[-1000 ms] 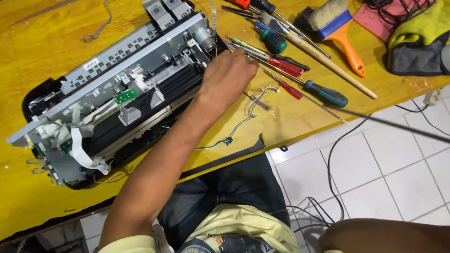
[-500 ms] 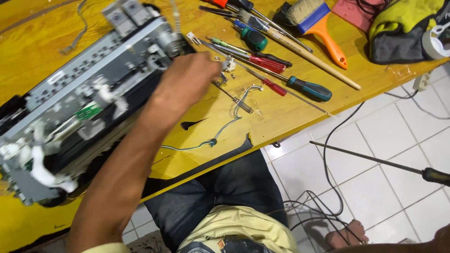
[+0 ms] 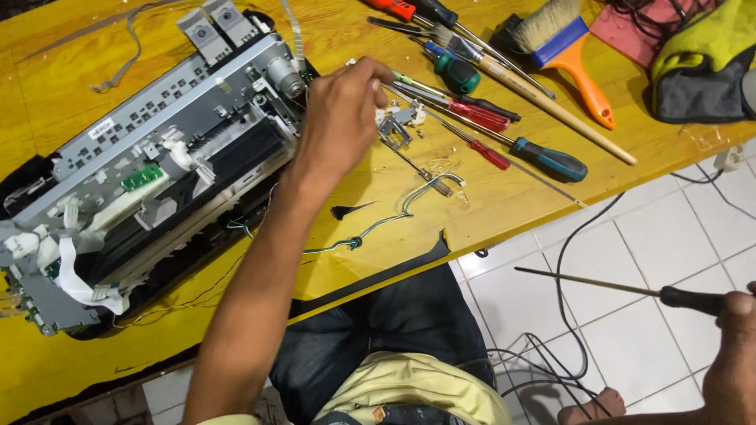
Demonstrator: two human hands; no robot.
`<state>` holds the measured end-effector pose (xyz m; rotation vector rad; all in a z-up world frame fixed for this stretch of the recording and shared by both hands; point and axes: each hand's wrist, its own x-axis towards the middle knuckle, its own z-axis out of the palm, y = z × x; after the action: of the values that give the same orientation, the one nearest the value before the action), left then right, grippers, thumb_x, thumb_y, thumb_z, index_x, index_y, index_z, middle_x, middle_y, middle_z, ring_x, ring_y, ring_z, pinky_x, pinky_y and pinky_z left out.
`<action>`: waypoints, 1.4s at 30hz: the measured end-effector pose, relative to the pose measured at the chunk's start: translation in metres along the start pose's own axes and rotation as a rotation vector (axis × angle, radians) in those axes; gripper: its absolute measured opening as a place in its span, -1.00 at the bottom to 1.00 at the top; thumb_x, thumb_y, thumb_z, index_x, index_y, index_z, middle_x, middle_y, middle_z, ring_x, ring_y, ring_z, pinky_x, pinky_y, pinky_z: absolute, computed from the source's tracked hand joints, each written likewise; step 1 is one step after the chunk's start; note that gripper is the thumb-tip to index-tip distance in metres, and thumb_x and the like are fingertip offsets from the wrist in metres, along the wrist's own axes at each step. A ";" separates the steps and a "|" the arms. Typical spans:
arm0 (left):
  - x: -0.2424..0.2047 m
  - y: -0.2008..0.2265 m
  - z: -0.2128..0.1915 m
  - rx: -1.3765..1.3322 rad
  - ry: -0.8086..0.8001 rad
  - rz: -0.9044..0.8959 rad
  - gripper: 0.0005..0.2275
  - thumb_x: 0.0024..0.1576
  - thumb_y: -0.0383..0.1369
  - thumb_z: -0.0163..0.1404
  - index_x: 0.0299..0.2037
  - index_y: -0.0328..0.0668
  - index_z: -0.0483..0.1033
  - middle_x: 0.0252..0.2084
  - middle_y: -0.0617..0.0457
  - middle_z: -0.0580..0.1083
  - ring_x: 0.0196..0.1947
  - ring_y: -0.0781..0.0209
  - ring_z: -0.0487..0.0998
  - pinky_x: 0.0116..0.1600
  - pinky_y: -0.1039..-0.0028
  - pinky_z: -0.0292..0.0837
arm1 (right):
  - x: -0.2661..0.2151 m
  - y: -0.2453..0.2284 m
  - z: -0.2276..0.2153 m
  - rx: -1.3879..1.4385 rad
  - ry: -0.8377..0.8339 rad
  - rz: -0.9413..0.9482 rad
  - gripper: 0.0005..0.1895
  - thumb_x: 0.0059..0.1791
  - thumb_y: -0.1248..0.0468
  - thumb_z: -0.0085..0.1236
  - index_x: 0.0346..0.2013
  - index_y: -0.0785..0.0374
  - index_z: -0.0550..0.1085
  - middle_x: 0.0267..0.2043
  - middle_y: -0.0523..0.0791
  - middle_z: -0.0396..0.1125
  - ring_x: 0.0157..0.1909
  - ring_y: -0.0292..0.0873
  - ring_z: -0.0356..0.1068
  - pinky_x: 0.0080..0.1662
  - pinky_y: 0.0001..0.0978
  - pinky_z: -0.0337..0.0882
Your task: The person uses a screwdriver to work on the internal components of a disassembled printer placed on a yellow table. They manipulate wires and small parts within the device, occasionally picking up and setting down tools and components.
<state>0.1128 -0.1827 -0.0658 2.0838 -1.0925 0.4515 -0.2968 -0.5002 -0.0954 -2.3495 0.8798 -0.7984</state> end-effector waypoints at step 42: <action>0.083 -0.044 0.025 0.287 -0.721 -0.799 -0.59 -0.10 -0.39 0.40 -0.14 -0.43 0.50 -0.24 -0.19 0.54 -0.26 -0.10 0.61 -0.21 0.17 0.60 | 0.015 -0.050 0.022 0.100 -0.107 0.142 -0.51 0.29 0.31 0.16 0.48 0.36 0.25 0.03 -0.06 0.29 -0.04 -0.21 0.26 0.00 -0.39 0.12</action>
<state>0.1959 -0.2306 -0.0528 2.7996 -0.4510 -0.6095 -0.2527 -0.4727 -0.0744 -2.1940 0.9275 -0.6378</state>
